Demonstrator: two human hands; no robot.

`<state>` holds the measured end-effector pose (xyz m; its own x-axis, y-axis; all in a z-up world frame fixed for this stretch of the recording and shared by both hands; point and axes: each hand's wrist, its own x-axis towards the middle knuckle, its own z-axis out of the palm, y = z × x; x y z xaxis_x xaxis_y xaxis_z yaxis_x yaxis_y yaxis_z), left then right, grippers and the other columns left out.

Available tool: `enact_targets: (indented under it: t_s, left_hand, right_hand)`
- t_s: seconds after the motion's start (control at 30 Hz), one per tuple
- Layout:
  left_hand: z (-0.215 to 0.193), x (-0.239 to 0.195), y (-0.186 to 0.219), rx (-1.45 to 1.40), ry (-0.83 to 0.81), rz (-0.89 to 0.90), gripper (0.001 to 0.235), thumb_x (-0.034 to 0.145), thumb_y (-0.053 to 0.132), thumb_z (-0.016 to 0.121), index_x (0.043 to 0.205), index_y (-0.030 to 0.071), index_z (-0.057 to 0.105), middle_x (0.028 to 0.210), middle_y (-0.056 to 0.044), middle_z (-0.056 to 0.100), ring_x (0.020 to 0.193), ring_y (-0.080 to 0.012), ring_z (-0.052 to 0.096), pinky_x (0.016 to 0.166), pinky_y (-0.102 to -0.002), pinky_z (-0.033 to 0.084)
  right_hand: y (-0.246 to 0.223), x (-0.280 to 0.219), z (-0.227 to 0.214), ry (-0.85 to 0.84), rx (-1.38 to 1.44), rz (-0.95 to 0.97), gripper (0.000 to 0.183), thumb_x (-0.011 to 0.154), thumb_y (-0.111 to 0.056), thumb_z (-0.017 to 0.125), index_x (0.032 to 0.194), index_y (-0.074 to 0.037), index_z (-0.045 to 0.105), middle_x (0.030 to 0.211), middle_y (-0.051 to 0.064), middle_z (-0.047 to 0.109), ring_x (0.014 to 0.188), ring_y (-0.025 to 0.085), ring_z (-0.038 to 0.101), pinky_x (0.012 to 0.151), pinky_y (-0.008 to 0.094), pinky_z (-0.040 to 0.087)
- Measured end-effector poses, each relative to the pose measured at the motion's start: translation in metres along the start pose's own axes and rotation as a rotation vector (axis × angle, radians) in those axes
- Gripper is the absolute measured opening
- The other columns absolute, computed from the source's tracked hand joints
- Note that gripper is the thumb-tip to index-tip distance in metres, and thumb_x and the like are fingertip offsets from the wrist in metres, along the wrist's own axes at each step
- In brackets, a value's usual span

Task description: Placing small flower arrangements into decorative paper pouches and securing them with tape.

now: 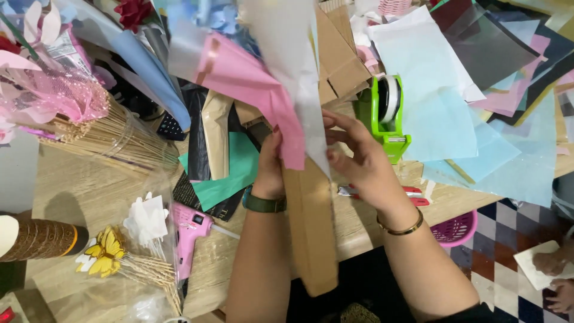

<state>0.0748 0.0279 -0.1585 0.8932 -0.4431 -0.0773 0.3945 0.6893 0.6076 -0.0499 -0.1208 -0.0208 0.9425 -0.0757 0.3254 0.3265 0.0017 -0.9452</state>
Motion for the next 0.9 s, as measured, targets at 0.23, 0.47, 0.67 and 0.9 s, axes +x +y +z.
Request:
enact_targets:
  t_s: [0.23, 0.47, 0.67, 0.9]
  left_hand:
    - [0.065, -0.033, 0.028, 0.217, -0.049, 0.098, 0.067, 0.102, 0.056, 0.053, 0.135, -0.003, 0.055, 0.126, -0.016, 0.063, 0.116, -0.0244, 0.061, 0.109, -0.046, 0.045]
    - [0.045, -0.015, 0.027, 0.577, -0.121, 0.332, 0.064, 0.101, 0.04, 0.063, 0.146, -0.002, 0.043, 0.135, -0.018, 0.053, 0.129, -0.0228, 0.048, 0.113, -0.051, 0.039]
    - [0.102, -0.047, 0.049, 1.055, 0.028, 0.328, 0.092, 0.086, 0.05, 0.074, 0.149, 0.004, 0.024, 0.14, -0.026, 0.052, 0.13, -0.041, 0.056, 0.111, -0.059, 0.038]
    - [0.145, -0.07, 0.063, 1.128, 0.0, 0.45, 0.07, 0.102, 0.05, 0.039, 0.14, -0.008, 0.029, 0.128, -0.046, 0.05, 0.121, -0.0597, 0.053, 0.105, -0.066, 0.037]
  right_hand:
    - [0.005, -0.004, 0.005, 0.003, 0.093, 0.059, 0.061, 0.097, -0.018, 0.059, 0.153, 0.0, 0.043, 0.149, 0.023, 0.047, 0.136, 0.04, 0.052, 0.104, 0.059, 0.049]
    - [0.008, -0.008, -0.003, 0.205, -0.007, -0.016, 0.046, 0.089, 0.004, 0.073, 0.134, 0.002, 0.064, 0.117, 0.012, 0.065, 0.11, 0.021, 0.066, 0.097, 0.041, 0.059]
    - [0.024, -0.005, 0.001, 0.324, -0.358, 0.005, 0.034, 0.09, -0.01, 0.079, 0.122, -0.001, 0.072, 0.104, 0.02, 0.072, 0.094, 0.032, 0.074, 0.078, 0.039, 0.063]
    - [0.1, 0.01, -0.027, 0.186, -0.011, 0.171, 0.031, 0.109, -0.022, 0.048, 0.119, -0.004, 0.071, 0.102, 0.01, 0.071, 0.1, 0.019, 0.066, 0.085, 0.045, 0.064]
